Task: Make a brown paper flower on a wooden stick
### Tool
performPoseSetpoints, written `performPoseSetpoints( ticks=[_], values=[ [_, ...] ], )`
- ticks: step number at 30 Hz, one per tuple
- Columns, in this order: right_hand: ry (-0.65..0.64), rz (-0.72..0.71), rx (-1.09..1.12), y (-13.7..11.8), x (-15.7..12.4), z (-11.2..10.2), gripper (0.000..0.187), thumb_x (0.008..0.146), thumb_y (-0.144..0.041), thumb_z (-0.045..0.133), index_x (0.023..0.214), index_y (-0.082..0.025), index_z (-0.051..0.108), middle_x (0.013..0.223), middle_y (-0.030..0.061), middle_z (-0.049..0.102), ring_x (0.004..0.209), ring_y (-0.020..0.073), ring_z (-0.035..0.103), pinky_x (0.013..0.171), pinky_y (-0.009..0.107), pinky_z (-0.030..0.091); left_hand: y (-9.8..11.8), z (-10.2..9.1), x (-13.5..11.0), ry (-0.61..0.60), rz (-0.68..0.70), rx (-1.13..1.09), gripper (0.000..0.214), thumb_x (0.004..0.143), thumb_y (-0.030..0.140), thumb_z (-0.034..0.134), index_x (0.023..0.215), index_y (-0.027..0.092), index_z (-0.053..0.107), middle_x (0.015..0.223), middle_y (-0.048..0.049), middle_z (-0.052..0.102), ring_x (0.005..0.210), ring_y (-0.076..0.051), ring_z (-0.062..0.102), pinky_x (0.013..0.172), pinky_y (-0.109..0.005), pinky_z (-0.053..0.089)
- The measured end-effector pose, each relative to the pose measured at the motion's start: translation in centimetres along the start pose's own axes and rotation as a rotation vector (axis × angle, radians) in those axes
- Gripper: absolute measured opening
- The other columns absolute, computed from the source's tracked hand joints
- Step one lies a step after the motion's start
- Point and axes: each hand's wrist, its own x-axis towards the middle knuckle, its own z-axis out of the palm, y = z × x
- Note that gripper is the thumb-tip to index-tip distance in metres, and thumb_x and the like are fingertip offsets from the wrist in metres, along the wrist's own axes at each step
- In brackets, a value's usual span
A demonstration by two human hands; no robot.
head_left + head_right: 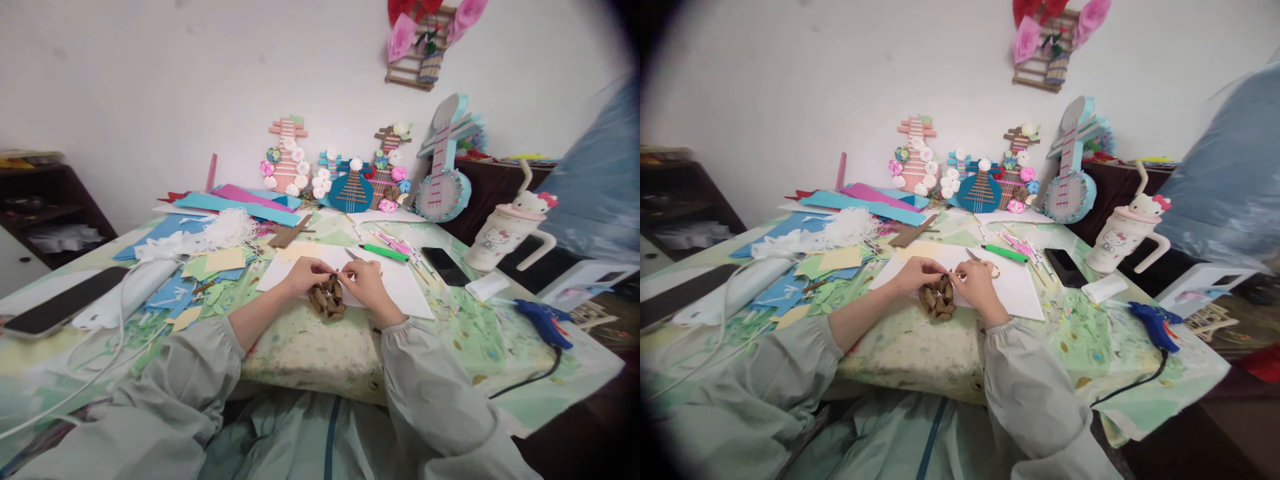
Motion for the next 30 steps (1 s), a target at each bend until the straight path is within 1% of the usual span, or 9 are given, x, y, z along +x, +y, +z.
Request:
performPoseSetpoints(
  ticks=[8, 13, 16, 18, 22, 24, 27, 30],
  values=[
    [0.018, 0.037, 0.049, -0.3, 0.0, -0.3, 0.021, 0.078, -0.035, 0.057, 0.067, -0.017, 0.061, 0.073, 0.0002, 0.065, 0.069, 0.0133, 0.055, 0.075, 0.031, 0.023, 0.3, 0.3, -0.2, 0.001, 0.005, -0.04, 0.021, 0.064, 0.016, 0.069, 0.082, 0.008, 0.068, 0.073, -0.0075, 0.069, 0.064, -0.013, 0.064, 0.063, -0.027, 0.052],
    [0.044, 0.046, 0.042, -0.2, 0.0, -0.2, 0.02, 0.078, -0.034, 0.058, 0.067, -0.017, 0.061, 0.074, 0.0001, 0.065, 0.071, 0.014, 0.056, 0.074, 0.031, 0.023, 0.7, 0.2, -0.3, -0.013, 0.015, -0.054, 0.024, 0.06, 0.012, 0.07, 0.084, 0.007, 0.067, 0.078, -0.0086, 0.069, 0.07, -0.014, 0.064, 0.069, -0.029, 0.052],
    [0.068, 0.037, 0.041, -0.1, 0.0, -0.2, 0.02, 0.078, -0.035, 0.058, 0.069, -0.017, 0.061, 0.075, 0.0003, 0.065, 0.074, 0.0149, 0.056, 0.075, 0.031, 0.023, 1.0, 0.1, -0.4, -0.032, 0.014, -0.085, 0.027, 0.059, 0.014, 0.071, 0.086, 0.007, 0.068, 0.081, -0.0101, 0.07, 0.071, -0.016, 0.064, 0.069, -0.031, 0.052],
    [0.077, 0.029, 0.049, -0.1, 0.0, -0.2, 0.02, 0.078, -0.035, 0.058, 0.07, -0.017, 0.06, 0.076, 0.0005, 0.064, 0.075, 0.0154, 0.056, 0.076, 0.031, 0.023, 1.1, 0.1, -0.5, -0.03, 0.021, -0.097, 0.026, 0.061, 0.018, 0.07, 0.085, 0.008, 0.069, 0.082, -0.0104, 0.07, 0.073, -0.016, 0.064, 0.071, -0.031, 0.051],
    [0.078, 0.008, 0.071, -0.1, -0.1, -0.3, 0.021, 0.078, -0.037, 0.059, 0.07, -0.018, 0.06, 0.077, 0.0008, 0.064, 0.074, 0.0152, 0.055, 0.076, 0.032, 0.023, 1.4, 0.0, -0.6, 0.004, 0.041, -0.064, 0.022, 0.067, 0.023, 0.066, 0.083, 0.009, 0.07, 0.079, -0.0091, 0.07, 0.072, -0.016, 0.063, 0.07, -0.03, 0.05],
    [0.083, -0.001, 0.067, -0.1, -0.1, -0.3, 0.021, 0.078, -0.037, 0.059, 0.07, -0.018, 0.06, 0.077, 0.0007, 0.064, 0.073, 0.0148, 0.054, 0.076, 0.032, 0.022, 1.3, 0.0, -0.6, -0.004, 0.044, -0.052, 0.022, 0.068, 0.025, 0.066, 0.083, 0.009, 0.07, 0.078, -0.0082, 0.07, 0.07, -0.015, 0.063, 0.068, -0.028, 0.05],
    [0.095, -0.007, 0.053, -0.1, -0.1, -0.3, 0.02, 0.078, -0.036, 0.06, 0.07, -0.017, 0.059, 0.077, 0.0003, 0.064, 0.075, 0.015, 0.054, 0.076, 0.032, 0.021, 1.0, -0.1, -0.4, -0.028, 0.051, -0.048, 0.022, 0.067, 0.024, 0.067, 0.083, 0.009, 0.069, 0.078, -0.0077, 0.07, 0.069, -0.014, 0.063, 0.067, -0.027, 0.049],
    [0.08, -0.017, 0.042, 0.0, -0.1, -0.1, 0.02, 0.077, -0.036, 0.061, 0.071, -0.018, 0.059, 0.078, 0.0004, 0.063, 0.077, 0.0158, 0.054, 0.076, 0.032, 0.021, 0.7, -0.1, -0.3, -0.02, 0.048, -0.048, 0.021, 0.066, 0.022, 0.068, 0.082, 0.009, 0.068, 0.078, -0.0079, 0.07, 0.069, -0.014, 0.063, 0.067, -0.027, 0.05]
  ],
)
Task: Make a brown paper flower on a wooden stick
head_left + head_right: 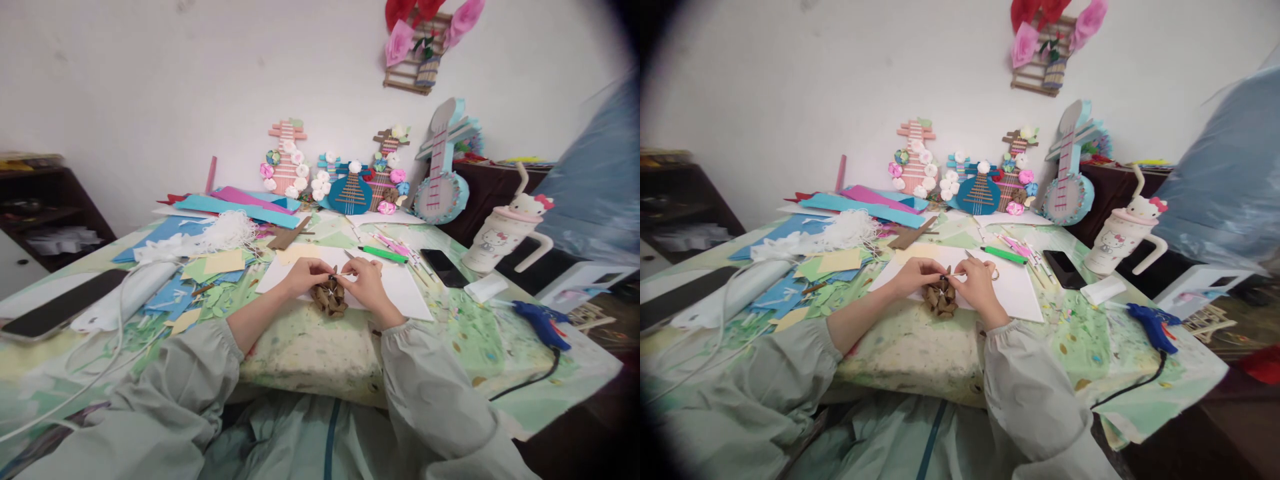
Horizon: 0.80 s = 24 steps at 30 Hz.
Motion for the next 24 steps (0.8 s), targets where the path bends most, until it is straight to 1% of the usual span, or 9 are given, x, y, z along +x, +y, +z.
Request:
performPoseSetpoints(
  ticks=[5, 9, 11, 16, 20, 24],
  values=[
    [-0.022, 0.022, -0.059, 0.2, 0.01, 0.0, 0.019, 0.079, -0.036, 0.058, 0.072, -0.018, 0.061, 0.079, 0.0002, 0.064, 0.078, 0.016, 0.055, 0.074, 0.031, 0.02, 0.22, 0.07, -0.04, 0.064, -0.025, 0.001, 0.019, 0.066, 0.019, 0.069, 0.081, 0.008, 0.067, 0.076, -0.0077, 0.069, 0.066, -0.013, 0.063, 0.066, -0.028, 0.05],
    [-0.026, 0.064, -0.106, 0.27, 0.07, -0.17, 0.028, 0.081, -0.039, 0.055, 0.064, -0.017, 0.061, 0.073, 0.001, 0.063, 0.076, 0.0165, 0.055, 0.073, 0.032, 0.019, 0.65, 0.15, -0.12, 0.081, -0.042, 0.002, 0.018, 0.065, 0.018, 0.069, 0.08, 0.008, 0.067, 0.076, -0.0081, 0.069, 0.066, -0.014, 0.063, 0.066, -0.029, 0.051],
    [-0.015, 0.069, -0.112, 0.24, 0.08, -0.2, 0.028, 0.079, -0.039, 0.057, 0.062, -0.017, 0.061, 0.072, 0.0011, 0.062, 0.076, 0.0167, 0.055, 0.072, 0.032, 0.019, 0.76, 0.14, -0.13, 0.075, -0.042, 0.003, 0.018, 0.064, 0.018, 0.069, 0.08, 0.008, 0.067, 0.076, -0.0083, 0.07, 0.067, -0.014, 0.064, 0.067, -0.029, 0.052],
    [0.02, 0.064, -0.116, 0.1, 0.07, -0.16, 0.024, 0.077, -0.037, 0.058, 0.063, -0.017, 0.06, 0.072, 0.0008, 0.062, 0.078, 0.0171, 0.055, 0.072, 0.032, 0.018, 0.66, 0.03, -0.09, 0.029, 0.006, 0.07, 0.02, 0.066, 0.017, 0.067, 0.083, 0.009, 0.069, 0.081, -0.0096, 0.07, 0.072, -0.015, 0.064, 0.072, -0.03, 0.052],
    [0.031, 0.054, -0.127, 0.09, 0.07, -0.13, 0.025, 0.077, -0.038, 0.057, 0.063, -0.017, 0.059, 0.073, 0.001, 0.062, 0.078, 0.0169, 0.055, 0.072, 0.032, 0.018, 0.51, 0.09, -0.09, 0.044, 0.041, 0.144, 0.02, 0.066, 0.019, 0.065, 0.083, 0.01, 0.071, 0.081, -0.0091, 0.07, 0.072, -0.016, 0.064, 0.069, -0.028, 0.051],
    [0.073, 0.04, -0.112, 0.12, 0.04, -0.06, 0.024, 0.076, -0.038, 0.059, 0.063, -0.017, 0.058, 0.072, 0.0005, 0.062, 0.079, 0.0171, 0.055, 0.073, 0.033, 0.018, 0.49, 0.28, -0.19, 0.05, 0.073, 0.187, 0.02, 0.068, 0.021, 0.063, 0.083, 0.01, 0.07, 0.08, -0.008, 0.07, 0.07, -0.015, 0.063, 0.067, -0.026, 0.05]
  ],
)
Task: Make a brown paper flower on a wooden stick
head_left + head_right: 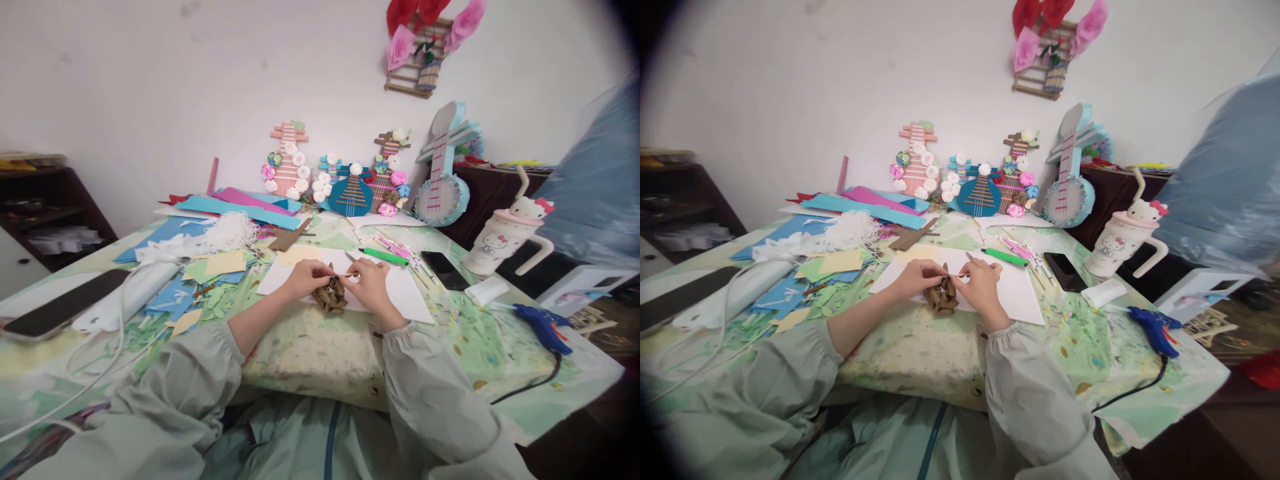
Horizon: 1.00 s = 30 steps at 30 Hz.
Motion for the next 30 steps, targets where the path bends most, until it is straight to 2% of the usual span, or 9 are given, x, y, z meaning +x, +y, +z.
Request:
performPoseSetpoints(
  ticks=[6, 17, 23, 27, 30],
  values=[
    [0.048, -0.045, -0.026, -0.06, -0.21, 0.02, 0.023, 0.077, -0.039, 0.058, 0.067, -0.018, 0.058, 0.076, 0.002, 0.062, 0.082, 0.0187, 0.053, 0.077, 0.034, 0.019, -0.01, 0.0, -0.09, -0.006, 0.034, 0.092, 0.018, 0.069, 0.021, 0.06, 0.081, 0.012, 0.07, 0.075, -0.0059, 0.07, 0.066, -0.014, 0.062, 0.063, -0.023, 0.048],
    [-0.006, -0.063, -0.065, -0.28, -0.29, -0.17, 0.027, 0.074, -0.046, 0.059, 0.073, -0.019, 0.058, 0.081, 0.0037, 0.061, 0.086, 0.0214, 0.05, 0.08, 0.037, 0.019, -0.24, -0.09, -0.12, 0.024, 0.072, 0.115, 0.017, 0.07, 0.023, 0.062, 0.078, 0.011, 0.072, 0.075, -0.007, 0.068, 0.067, -0.014, 0.061, 0.062, -0.023, 0.047],
    [-0.026, -0.068, -0.072, -0.26, -0.36, -0.04, 0.016, 0.074, -0.035, 0.057, 0.078, -0.019, 0.057, 0.086, 0.0047, 0.062, 0.089, 0.0219, 0.051, 0.085, 0.039, 0.018, -0.44, -0.1, -0.12, 0.029, 0.092, 0.13, 0.017, 0.07, 0.022, 0.063, 0.08, 0.013, 0.074, 0.076, -0.0064, 0.067, 0.069, -0.015, 0.061, 0.063, -0.023, 0.046],
    [-0.06, -0.071, -0.027, -0.29, -0.35, -0.15, 0.011, 0.073, -0.027, 0.054, 0.079, -0.019, 0.056, 0.084, 0.0031, 0.064, 0.084, 0.0194, 0.054, 0.081, 0.035, 0.02, -0.1, -0.07, -0.17, 0.033, 0.09, 0.145, 0.016, 0.069, 0.021, 0.064, 0.078, 0.013, 0.074, 0.073, -0.0051, 0.066, 0.066, -0.014, 0.06, 0.062, -0.023, 0.045],
    [-0.106, -0.072, 0.014, -0.35, -0.33, -0.17, 0.014, 0.077, -0.031, 0.052, 0.077, -0.018, 0.058, 0.074, 0.0012, 0.063, 0.075, 0.0169, 0.054, 0.075, 0.033, 0.02, 0.12, -0.09, -0.17, 0.033, 0.1, 0.171, 0.015, 0.069, 0.02, 0.064, 0.077, 0.013, 0.074, 0.07, -0.0042, 0.064, 0.064, -0.013, 0.058, 0.06, -0.022, 0.044]
  ],
)
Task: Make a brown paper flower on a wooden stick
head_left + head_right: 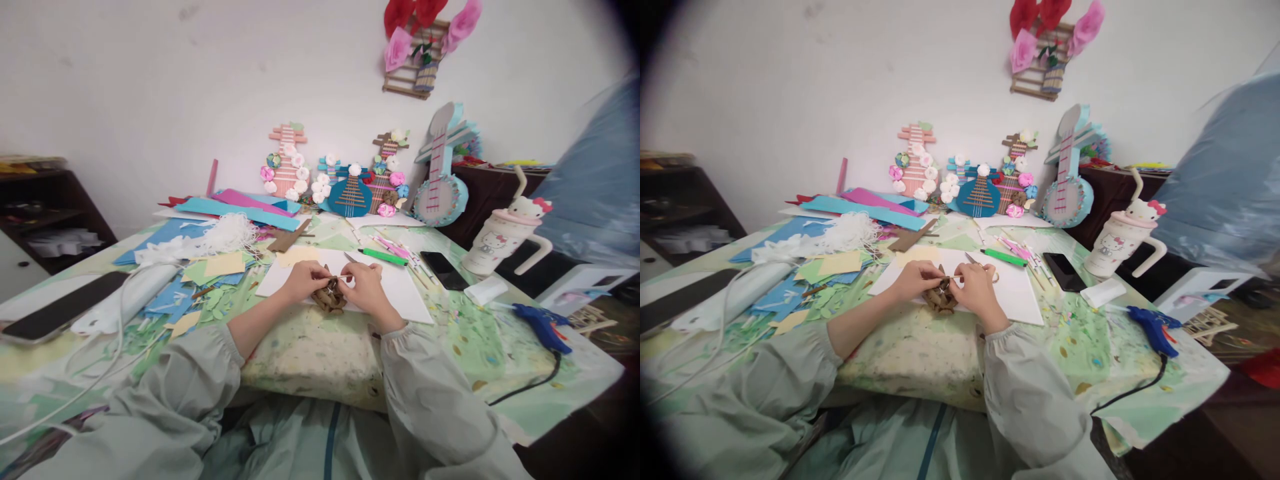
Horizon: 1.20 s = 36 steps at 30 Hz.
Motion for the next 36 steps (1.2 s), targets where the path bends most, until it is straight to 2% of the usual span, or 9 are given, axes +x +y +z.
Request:
performPoseSetpoints(
  ticks=[8, 14, 23, 27, 32, 36],
  values=[
    [-0.005, 0.039, 0.041, 0.01, 0.19, 0.1, 0.021, 0.081, -0.034, 0.05, 0.072, -0.018, 0.06, 0.072, 0.0005, 0.064, 0.073, 0.0149, 0.054, 0.071, 0.031, 0.018, -0.28, 0.06, 0.04, 0.012, 0.003, 0.025, 0.014, 0.068, 0.02, 0.063, 0.075, 0.013, 0.073, 0.072, -0.004, 0.067, 0.065, -0.013, 0.059, 0.06, -0.021, 0.045],
    [-0.002, 0.053, 0.109, 0.06, 0.26, 0.05, 0.018, 0.078, -0.034, 0.057, 0.07, -0.018, 0.061, 0.072, -0.0001, 0.065, 0.072, 0.0146, 0.053, 0.075, 0.032, 0.019, -0.54, 0.24, 0.04, -0.054, -0.058, -0.037, 0.015, 0.067, 0.021, 0.062, 0.075, 0.011, 0.07, 0.07, -0.0048, 0.069, 0.062, -0.013, 0.061, 0.058, -0.021, 0.047],
    [0.012, 0.04, 0.129, 0.43, 0.22, 0.22, 0.017, 0.077, -0.034, 0.059, 0.07, -0.019, 0.061, 0.075, 0.001, 0.065, 0.074, 0.0162, 0.053, 0.078, 0.033, 0.019, -0.59, -0.21, 0.38, -0.118, -0.046, -0.097, 0.017, 0.07, 0.023, 0.061, 0.078, 0.01, 0.068, 0.074, -0.0059, 0.069, 0.066, -0.014, 0.062, 0.063, -0.023, 0.048],
    [-0.004, 0.052, 0.09, 0.48, 0.25, 0.22, 0.017, 0.076, -0.035, 0.061, 0.072, -0.018, 0.06, 0.076, 0.0005, 0.066, 0.075, 0.0162, 0.054, 0.075, 0.032, 0.019, -0.72, -0.15, 0.37, -0.085, -0.034, -0.074, 0.015, 0.069, 0.021, 0.061, 0.077, 0.01, 0.068, 0.071, -0.0054, 0.067, 0.063, -0.013, 0.06, 0.06, -0.021, 0.047],
    [-0.077, 0.073, 0.054, 0.4, 0.36, 0.06, 0.027, 0.08, -0.04, 0.056, 0.066, -0.018, 0.062, 0.066, 0.0, 0.065, 0.068, 0.0149, 0.054, 0.073, 0.032, 0.018, -0.69, -0.17, 0.27, -0.05, -0.019, -0.051, 0.014, 0.069, 0.021, 0.062, 0.076, 0.011, 0.068, 0.071, -0.0051, 0.067, 0.062, -0.012, 0.06, 0.058, -0.021, 0.047],
    [-0.051, 0.089, 0.048, 0.23, 0.4, -0.15, 0.026, 0.079, -0.039, 0.057, 0.066, -0.018, 0.062, 0.067, -0.0002, 0.065, 0.07, 0.0148, 0.055, 0.073, 0.032, 0.019, -0.82, -0.19, 0.27, -0.052, 0.002, -0.056, 0.014, 0.069, 0.021, 0.062, 0.077, 0.011, 0.067, 0.073, -0.0056, 0.068, 0.064, -0.013, 0.061, 0.06, -0.023, 0.048]
  ],
)
